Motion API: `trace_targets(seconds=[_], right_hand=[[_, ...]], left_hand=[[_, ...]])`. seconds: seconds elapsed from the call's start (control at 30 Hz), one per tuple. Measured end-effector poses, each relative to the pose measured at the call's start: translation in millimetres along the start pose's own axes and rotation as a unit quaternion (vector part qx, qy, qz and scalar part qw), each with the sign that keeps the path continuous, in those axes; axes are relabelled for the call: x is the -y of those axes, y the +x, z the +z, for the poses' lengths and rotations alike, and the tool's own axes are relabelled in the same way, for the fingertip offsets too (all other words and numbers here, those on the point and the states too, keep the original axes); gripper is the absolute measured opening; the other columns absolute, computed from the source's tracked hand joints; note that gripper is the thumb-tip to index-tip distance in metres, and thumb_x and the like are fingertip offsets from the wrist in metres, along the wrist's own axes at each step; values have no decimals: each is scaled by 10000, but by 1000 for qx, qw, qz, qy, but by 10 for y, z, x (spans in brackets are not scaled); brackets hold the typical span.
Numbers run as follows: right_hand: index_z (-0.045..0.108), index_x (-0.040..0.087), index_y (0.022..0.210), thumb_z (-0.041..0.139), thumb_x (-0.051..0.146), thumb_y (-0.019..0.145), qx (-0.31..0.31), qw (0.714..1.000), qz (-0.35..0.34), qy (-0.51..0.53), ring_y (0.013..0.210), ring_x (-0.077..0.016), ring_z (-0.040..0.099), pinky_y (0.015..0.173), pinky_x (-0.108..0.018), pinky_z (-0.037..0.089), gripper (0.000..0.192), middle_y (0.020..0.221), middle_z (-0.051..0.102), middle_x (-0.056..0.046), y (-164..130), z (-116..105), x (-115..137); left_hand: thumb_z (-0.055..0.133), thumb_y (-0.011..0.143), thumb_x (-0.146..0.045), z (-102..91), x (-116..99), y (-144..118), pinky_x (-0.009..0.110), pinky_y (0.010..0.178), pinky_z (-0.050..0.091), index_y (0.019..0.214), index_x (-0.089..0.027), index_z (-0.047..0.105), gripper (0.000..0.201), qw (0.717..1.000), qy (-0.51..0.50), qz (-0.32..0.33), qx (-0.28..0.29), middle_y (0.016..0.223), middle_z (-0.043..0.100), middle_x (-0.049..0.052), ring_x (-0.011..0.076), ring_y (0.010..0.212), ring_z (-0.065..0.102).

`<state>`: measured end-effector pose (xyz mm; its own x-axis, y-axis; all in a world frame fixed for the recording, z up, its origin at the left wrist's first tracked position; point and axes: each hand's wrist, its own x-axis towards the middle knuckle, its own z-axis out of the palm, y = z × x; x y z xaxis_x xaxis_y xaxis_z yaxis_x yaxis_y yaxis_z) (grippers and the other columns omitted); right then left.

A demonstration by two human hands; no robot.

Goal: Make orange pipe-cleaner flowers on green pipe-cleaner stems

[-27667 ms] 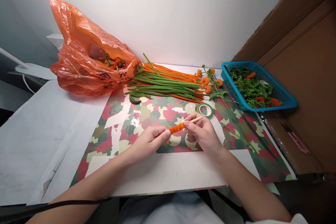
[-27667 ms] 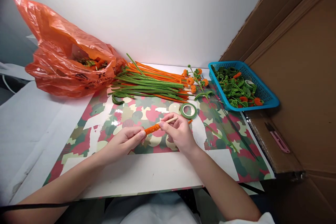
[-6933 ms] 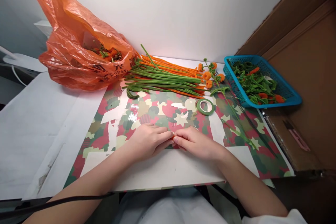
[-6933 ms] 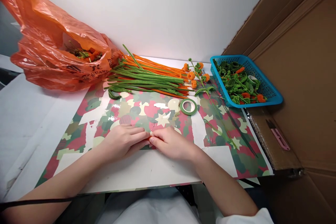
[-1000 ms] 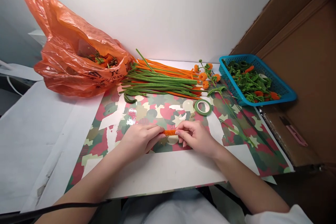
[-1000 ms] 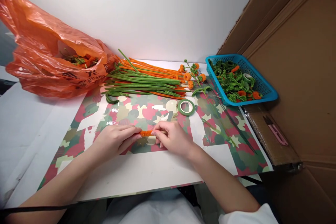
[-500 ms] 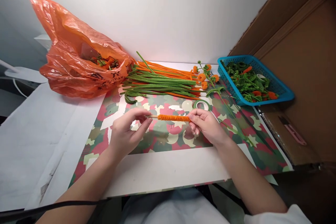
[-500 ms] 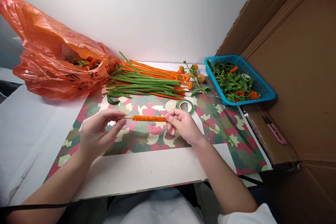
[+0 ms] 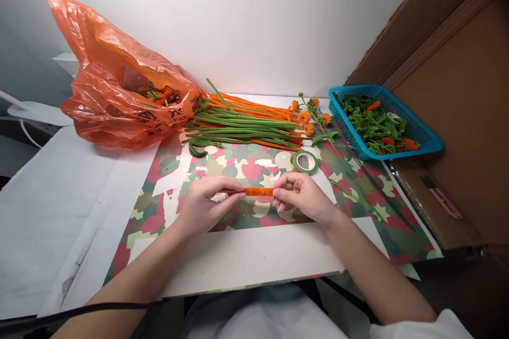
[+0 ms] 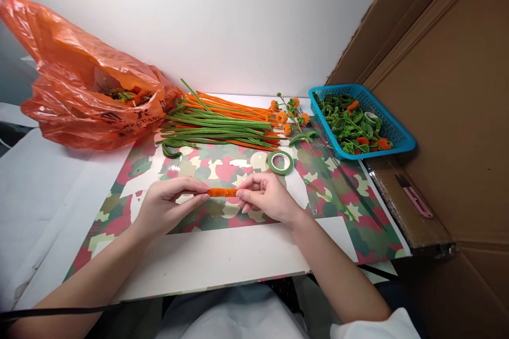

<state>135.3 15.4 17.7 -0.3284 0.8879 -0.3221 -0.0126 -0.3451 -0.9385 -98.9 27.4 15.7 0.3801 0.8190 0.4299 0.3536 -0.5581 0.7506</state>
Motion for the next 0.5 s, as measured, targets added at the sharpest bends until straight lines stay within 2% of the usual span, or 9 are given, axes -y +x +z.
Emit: trace_targets(seconds=[0.2,0.3,0.5], right_hand=[[674,149,761,749,280,717,-26,997,-58,-48,601,-134,666,595,-252,553,156,669,695,-18,-18,143,-58],[701,155,769,713,247,743,-39,990,-109,-84,659,-164,690,616,-275,567,96,734,718,-41,-19,183,-133],[749,164,823,690,214,767,-55,970,-185,-147,687,-183,693,624,-294,571,96,775,741,-67,-11,211,-220]], left_hand=[[697,779,-143,52,-40,3,171,519,523,716,-156,696,64,995,-68,-69,32,683,720,15,109,580,655],[702,776,-150,73,-41,-14,166,494,505,708,-155,701,68,992,-75,-86,46,673,718,19,107,561,645],[679,805,-189,124,-30,-64,169,380,429,732,-162,711,85,985,-105,-125,58,662,706,14,78,427,569]])
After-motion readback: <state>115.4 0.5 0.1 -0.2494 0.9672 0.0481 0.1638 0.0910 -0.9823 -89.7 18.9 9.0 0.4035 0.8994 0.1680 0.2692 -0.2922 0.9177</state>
